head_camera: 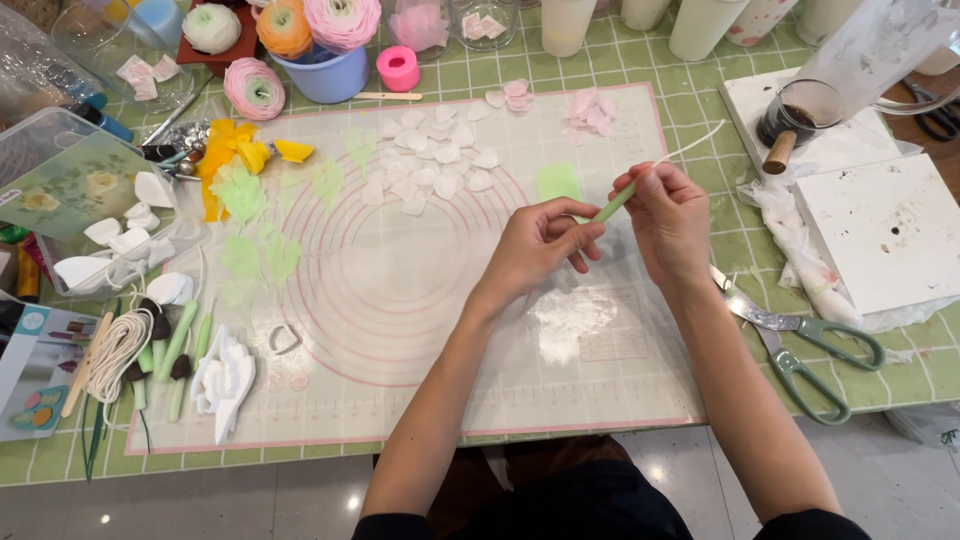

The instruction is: Shaping a green wax component and attaching it to a wire for candle crafting.

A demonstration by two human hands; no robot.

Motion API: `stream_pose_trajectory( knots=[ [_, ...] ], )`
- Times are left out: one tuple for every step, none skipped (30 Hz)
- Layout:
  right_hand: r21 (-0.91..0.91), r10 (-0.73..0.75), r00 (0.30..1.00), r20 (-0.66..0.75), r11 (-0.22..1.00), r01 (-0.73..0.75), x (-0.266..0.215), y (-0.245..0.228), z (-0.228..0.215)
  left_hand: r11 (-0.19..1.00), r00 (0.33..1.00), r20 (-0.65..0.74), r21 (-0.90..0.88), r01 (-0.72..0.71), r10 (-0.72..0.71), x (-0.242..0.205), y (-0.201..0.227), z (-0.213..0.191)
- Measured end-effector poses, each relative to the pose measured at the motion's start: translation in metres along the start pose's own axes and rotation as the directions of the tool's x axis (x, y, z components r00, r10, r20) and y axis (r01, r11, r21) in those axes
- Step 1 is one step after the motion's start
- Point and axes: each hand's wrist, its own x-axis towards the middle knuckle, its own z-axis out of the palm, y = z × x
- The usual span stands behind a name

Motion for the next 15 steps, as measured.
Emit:
stream_pose_trajectory(
  knots=[
    [-0.001,0.001,1.0,0.002,1.0,-0.001,-0.001,-0.001,0.003,1.0,1.0,-0.002,-0.001,-0.001,0.001,0.0,-0.001,0.001],
    [-0.035,-0.015,1.0,0.024,0.999,0.015,-0.001,-0.001,0.006,0.999,0.998,-0.057,0.04,0.012,-0.01,-0.001,-0.002,0.002],
    [-0.07,-0.029,0.998,0.047,0.997,0.033,-0.001,-0.002,0.008,0.996,0.993,-0.113,0.08,0.029,-0.02,-0.001,-0.003,0.003],
    [-0.07,-0.028,0.998,0.048,0.997,0.032,-0.003,-0.006,0.015,0.996,0.993,-0.114,0.08,0.029,-0.019,-0.001,-0.004,0.002],
    [-0.085,-0.005,0.998,0.066,0.996,0.011,-0.004,-0.011,0.021,0.999,0.993,-0.115,0.049,0.017,-0.011,-0.002,-0.005,0.001],
    [-0.099,0.017,0.996,0.082,0.995,-0.009,-0.005,-0.016,0.027,1.0,0.993,-0.114,0.019,0.006,-0.003,-0.001,-0.006,-0.001],
    [-0.099,0.017,0.996,0.082,0.995,-0.009,-0.005,-0.014,0.024,1.0,0.994,-0.113,0.018,0.006,-0.004,-0.001,-0.007,0.0],
    [-0.124,-0.005,0.996,0.089,0.992,0.016,-0.004,-0.011,0.021,0.999,0.995,-0.103,0.052,0.001,0.004,-0.001,-0.007,-0.001],
    [-0.147,-0.027,0.995,0.097,0.988,0.041,-0.004,-0.009,0.019,0.996,0.996,-0.093,0.086,-0.003,0.011,-0.001,-0.007,-0.001],
    [-0.148,-0.026,0.995,0.097,0.988,0.04,-0.004,-0.008,0.018,0.996,0.996,-0.094,0.085,-0.003,0.011,-0.003,-0.004,0.004],
    [-0.176,-0.028,0.995,0.091,0.984,0.044,-0.005,-0.008,0.018,0.977,0.985,-0.132,0.196,-0.085,0.112,-0.004,0.0,0.008],
    [-0.202,-0.031,0.996,0.085,0.978,0.048,-0.005,-0.007,0.018,0.937,0.963,-0.158,0.31,-0.16,0.216,-0.005,0.003,0.012],
    [-0.202,-0.032,0.996,0.086,0.978,0.049,-0.005,-0.006,0.018,0.937,0.963,-0.158,0.31,-0.16,0.217,-0.005,0.004,0.014],
    [-0.207,-0.035,0.995,0.089,0.977,0.053,-0.005,-0.005,0.018,0.954,0.969,-0.201,0.287,-0.08,0.142,-0.006,0.004,0.016],
    [-0.212,-0.037,0.995,0.093,0.976,0.057,-0.006,-0.004,0.017,0.965,0.968,-0.242,0.262,0.0,0.066,-0.006,0.004,0.018]
  ],
)
